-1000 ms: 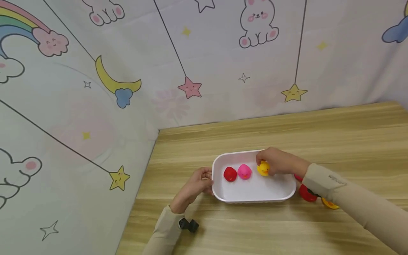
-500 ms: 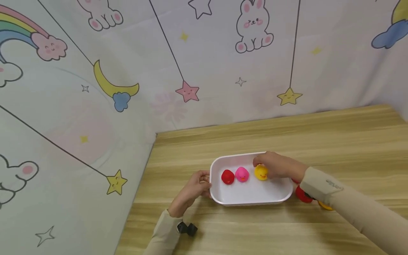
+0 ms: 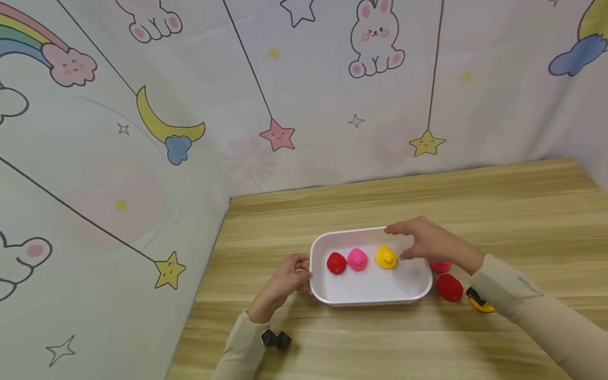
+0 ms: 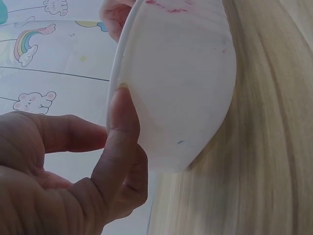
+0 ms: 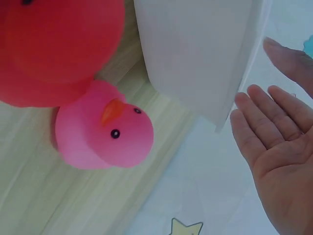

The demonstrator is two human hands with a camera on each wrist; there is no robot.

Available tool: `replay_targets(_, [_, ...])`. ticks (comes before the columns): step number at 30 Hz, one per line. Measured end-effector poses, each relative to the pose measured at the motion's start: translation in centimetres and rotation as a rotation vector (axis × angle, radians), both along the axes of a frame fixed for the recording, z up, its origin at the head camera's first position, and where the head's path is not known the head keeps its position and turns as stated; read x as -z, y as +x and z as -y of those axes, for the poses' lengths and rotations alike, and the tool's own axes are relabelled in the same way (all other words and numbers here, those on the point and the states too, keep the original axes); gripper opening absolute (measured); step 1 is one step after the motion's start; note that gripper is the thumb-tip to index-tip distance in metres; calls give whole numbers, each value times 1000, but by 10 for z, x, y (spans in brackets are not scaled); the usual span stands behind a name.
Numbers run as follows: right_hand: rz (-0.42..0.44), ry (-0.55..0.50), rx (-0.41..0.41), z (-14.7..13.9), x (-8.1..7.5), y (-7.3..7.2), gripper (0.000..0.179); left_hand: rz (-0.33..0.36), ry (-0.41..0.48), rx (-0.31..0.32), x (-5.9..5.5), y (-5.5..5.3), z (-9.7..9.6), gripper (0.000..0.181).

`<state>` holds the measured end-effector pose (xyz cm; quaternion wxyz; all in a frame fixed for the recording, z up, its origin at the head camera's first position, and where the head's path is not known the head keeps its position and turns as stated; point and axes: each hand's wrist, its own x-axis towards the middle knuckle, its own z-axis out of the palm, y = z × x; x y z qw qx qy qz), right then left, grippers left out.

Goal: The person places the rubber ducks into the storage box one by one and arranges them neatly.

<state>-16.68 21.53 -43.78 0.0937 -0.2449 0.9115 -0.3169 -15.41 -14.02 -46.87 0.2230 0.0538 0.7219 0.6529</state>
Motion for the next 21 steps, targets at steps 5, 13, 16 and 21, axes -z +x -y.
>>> replay_targets(5, [-78,-82,79,-12,-3,8,49,-22,16,18,2,-1,3,44])
replay_targets(13, [-7,-208,185,-31,1,20,51,-19,19,9,2,2,3,44])
replay_targets(16, [-5,-226,212,-39,3,24,52,-2,9,4,1,1,3,45])
replay_targets(21, [-23,-251,215,-54,7,28,49,4,22,5,1,-1,2,46])
